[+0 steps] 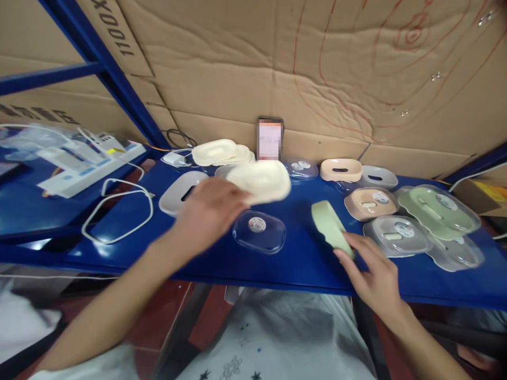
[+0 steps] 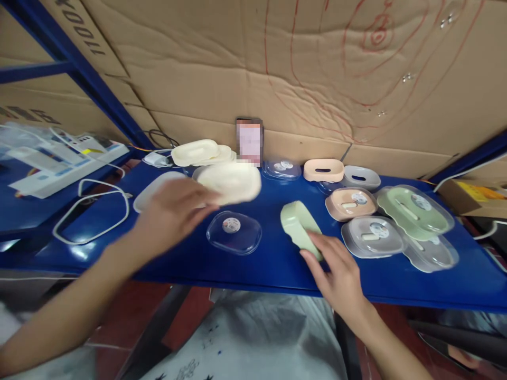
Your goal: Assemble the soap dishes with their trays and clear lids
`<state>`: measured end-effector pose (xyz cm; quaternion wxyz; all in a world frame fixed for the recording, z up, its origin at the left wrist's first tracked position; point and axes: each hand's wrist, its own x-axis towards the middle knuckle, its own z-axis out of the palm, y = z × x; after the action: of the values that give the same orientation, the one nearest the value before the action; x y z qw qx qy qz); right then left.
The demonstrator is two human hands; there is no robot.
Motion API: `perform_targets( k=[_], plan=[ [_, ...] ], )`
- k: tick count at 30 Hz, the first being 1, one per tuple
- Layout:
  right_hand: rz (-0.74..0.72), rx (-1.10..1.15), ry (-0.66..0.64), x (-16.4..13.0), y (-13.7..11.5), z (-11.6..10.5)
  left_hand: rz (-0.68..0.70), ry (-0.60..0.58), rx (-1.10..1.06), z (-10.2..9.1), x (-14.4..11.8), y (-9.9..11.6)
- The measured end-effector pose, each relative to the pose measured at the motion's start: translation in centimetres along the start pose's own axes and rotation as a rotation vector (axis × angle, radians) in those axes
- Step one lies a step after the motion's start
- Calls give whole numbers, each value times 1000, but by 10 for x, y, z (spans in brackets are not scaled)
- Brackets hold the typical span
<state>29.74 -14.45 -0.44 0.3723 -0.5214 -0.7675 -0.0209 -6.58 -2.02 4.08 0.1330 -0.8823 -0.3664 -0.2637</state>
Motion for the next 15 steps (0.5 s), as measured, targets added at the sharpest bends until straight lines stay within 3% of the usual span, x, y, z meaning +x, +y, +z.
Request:
perform_targets(
  k=[3, 6, 9, 13, 15],
  plan=[
    [102, 22, 129, -3, -2, -3, 264, -69, -90, 9, -16, 80],
    [11, 16, 49, -7, -2, -2, 349, -168, -88, 27, -25, 130],
    [-124, -32, -92, -14, -1, 4, 297, -157, -71, 44, -27, 140],
    [-157, -82, -197, -18, -4, 11, 173, 4, -152, 50, -30, 125],
    [-167, -81, -247, -16, -8, 13, 82, 28, -163, 47, -32, 116]
  ],
)
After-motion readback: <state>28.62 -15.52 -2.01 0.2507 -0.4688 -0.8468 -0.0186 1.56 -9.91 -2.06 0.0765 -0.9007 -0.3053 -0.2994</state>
